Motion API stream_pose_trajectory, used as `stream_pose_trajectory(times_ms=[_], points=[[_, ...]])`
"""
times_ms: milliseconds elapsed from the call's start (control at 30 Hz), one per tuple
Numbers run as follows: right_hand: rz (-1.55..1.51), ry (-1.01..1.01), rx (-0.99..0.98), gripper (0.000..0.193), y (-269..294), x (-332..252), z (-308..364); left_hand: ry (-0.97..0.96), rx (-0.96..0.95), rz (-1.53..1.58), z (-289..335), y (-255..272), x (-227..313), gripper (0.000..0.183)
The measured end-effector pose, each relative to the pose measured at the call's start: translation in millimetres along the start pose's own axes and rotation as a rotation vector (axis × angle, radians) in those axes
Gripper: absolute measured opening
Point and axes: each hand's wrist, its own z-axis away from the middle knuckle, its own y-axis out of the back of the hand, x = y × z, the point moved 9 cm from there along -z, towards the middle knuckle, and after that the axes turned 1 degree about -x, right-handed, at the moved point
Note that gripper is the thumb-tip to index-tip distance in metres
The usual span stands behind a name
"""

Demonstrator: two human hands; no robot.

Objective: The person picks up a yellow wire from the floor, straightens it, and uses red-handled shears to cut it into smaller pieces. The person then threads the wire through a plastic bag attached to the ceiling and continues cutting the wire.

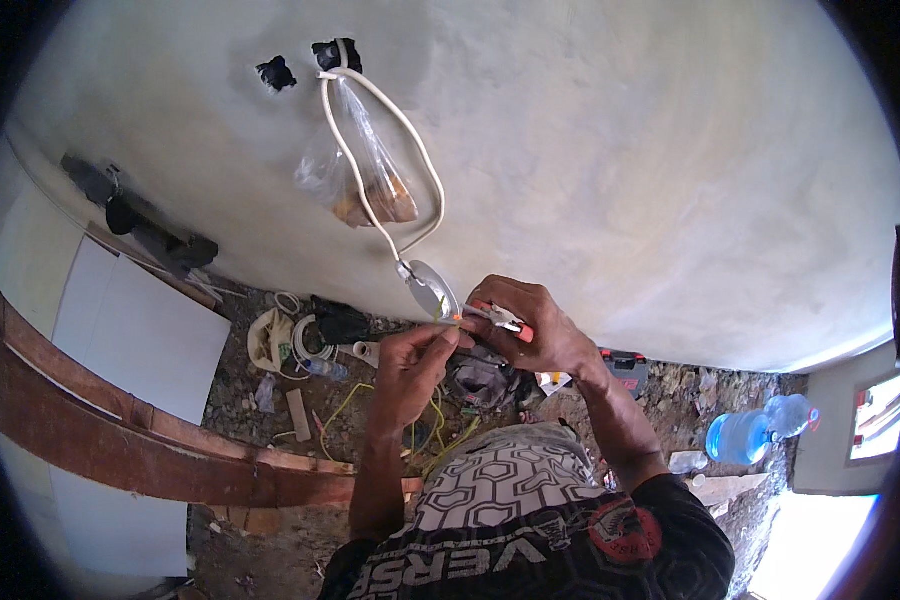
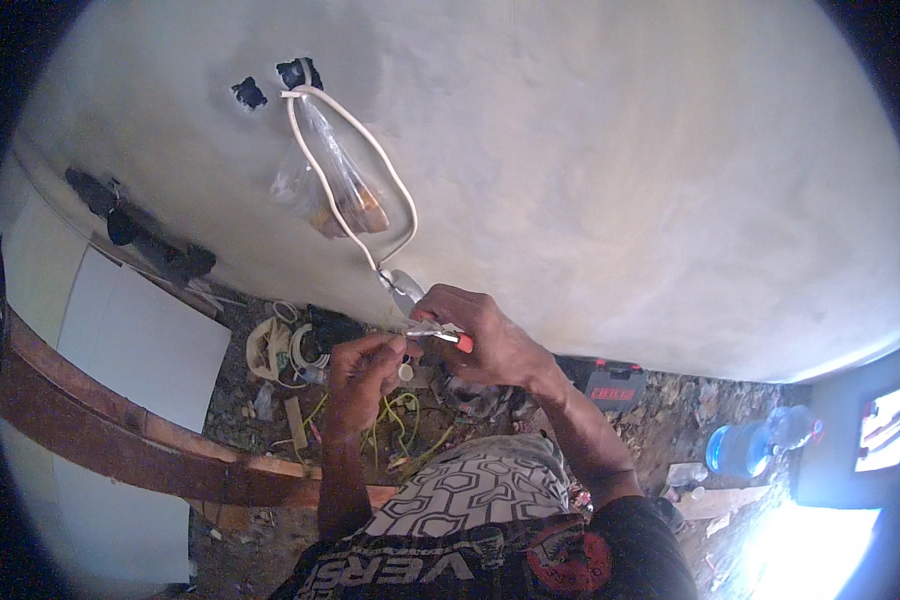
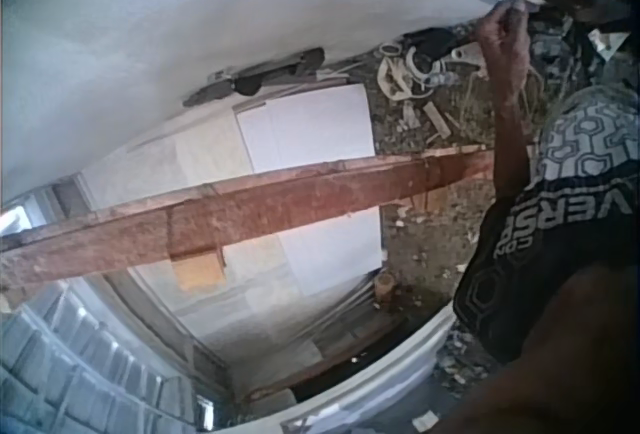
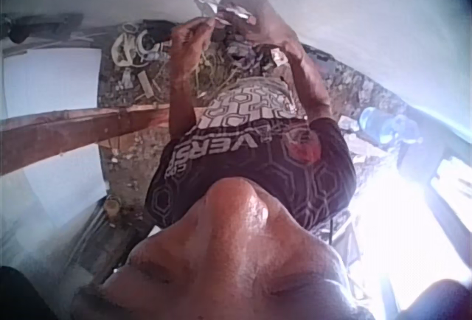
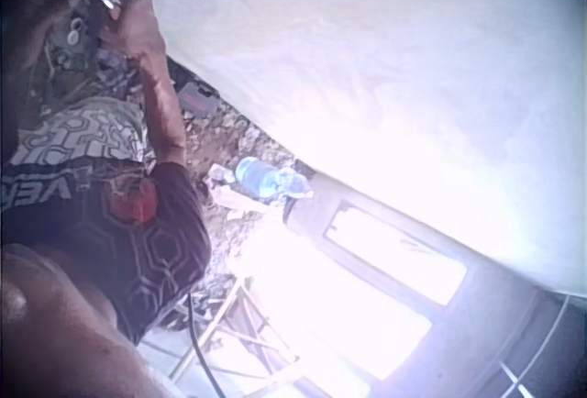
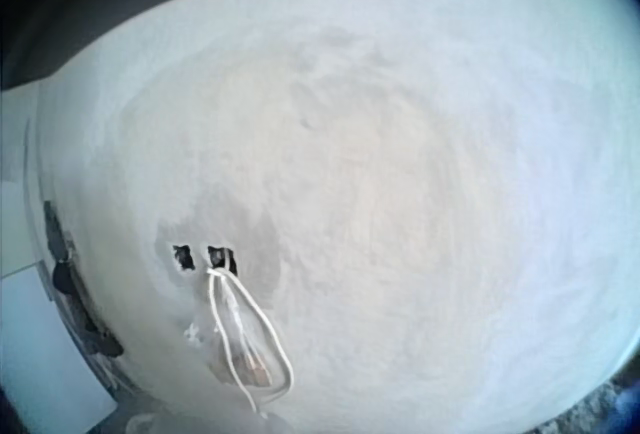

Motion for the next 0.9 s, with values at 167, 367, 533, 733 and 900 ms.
stream_pose_trajectory(times_ms=[167, 367, 533, 733, 900], points=[[0.040, 0.126, -0.022, 0.045, 1, -6, 2, 0.020, -0.002, 0.103, -2, -1, -14, 0.026], [0.093, 0.135, 0.181, 0.037, -2, 12, 6, -0.043, 0.112, 0.047, -11, 1, -26, 0.022], [0.029, 0.071, 0.327, 0.016, -1, 24, 5, -0.267, 0.259, -0.276, -7, -5, 2, 0.022], [-0.057, -0.030, 0.223, 0.011, 7, 20, 1, -0.336, 0.367, -0.374, -2, 4, 20, 0.015], [-0.034, 0.065, -0.004, 0.017, 12, 10, -12, -0.358, 0.287, -0.372, 1, 2, 32, 0.013]])
